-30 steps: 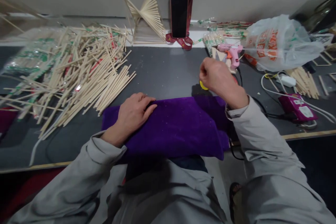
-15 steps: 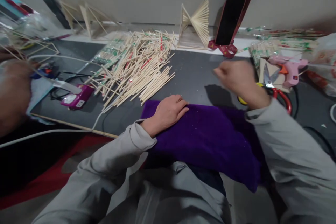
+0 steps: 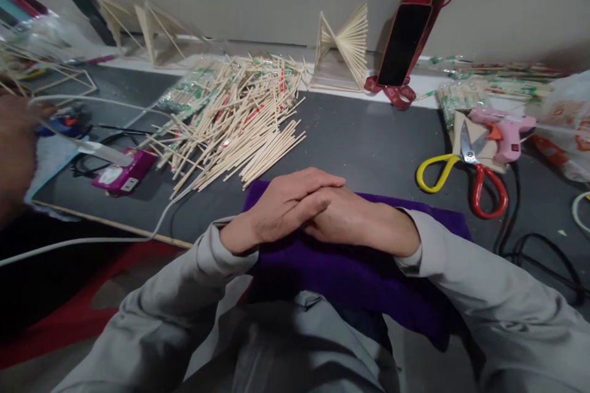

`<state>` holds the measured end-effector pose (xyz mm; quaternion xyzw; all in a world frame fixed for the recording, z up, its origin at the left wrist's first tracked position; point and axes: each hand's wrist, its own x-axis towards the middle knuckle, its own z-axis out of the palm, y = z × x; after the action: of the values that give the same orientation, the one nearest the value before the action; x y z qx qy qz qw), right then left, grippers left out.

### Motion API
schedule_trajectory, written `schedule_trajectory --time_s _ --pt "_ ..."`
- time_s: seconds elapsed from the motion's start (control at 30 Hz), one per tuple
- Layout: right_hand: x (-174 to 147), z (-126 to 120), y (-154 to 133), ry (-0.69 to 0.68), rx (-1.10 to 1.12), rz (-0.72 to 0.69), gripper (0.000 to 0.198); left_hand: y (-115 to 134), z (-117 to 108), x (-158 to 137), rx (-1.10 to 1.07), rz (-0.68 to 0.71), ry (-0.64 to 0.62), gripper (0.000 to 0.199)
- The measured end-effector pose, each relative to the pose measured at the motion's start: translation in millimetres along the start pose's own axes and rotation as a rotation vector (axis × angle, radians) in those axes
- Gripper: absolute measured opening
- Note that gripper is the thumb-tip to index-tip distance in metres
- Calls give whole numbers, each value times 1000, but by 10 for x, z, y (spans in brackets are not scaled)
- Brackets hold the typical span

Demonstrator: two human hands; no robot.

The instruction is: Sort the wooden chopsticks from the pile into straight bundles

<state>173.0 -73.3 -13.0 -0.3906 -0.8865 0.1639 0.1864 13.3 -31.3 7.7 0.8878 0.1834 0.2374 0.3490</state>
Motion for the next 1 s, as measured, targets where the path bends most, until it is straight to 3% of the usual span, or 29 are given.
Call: schedule_trajectory --time_s 0.13,0.23,0.3,0.37,0.43,0.47,0.6,0.73,0.9,1.0 --pt "-3 -207 -224 12 150 -60 21 83 -95 -78 -87 -126 84 58" --pt "-44 -424 -323 116 252 -93 18 75 -164 -189 -109 -199 98 55" --pt "-77 -616 -302 268 328 16 18 10 -193 -315 -92 -298 112 51" --pt "-58 -786 -164 557 349 218 16 -66 -174 -439 37 -388 167 40" --pt "53 -844 90 746 302 343 11 -103 -86 -494 164 -311 113 28" --pt "142 -814 244 741 272 351 13 -98 -19 -478 219 -204 58 28" --pt "569 -412 780 314 -82 372 21 5 300 -177 429 112 -151 25" --pt "841 -41 896 108 -398 304 29 -44 530 135 459 279 -321 28" --pt "906 52 867 -8 -549 105 32 -268 601 170 374 336 -265 37" --pt "847 45 954 -30 -553 72 31 -323 552 150 282 309 -237 34"
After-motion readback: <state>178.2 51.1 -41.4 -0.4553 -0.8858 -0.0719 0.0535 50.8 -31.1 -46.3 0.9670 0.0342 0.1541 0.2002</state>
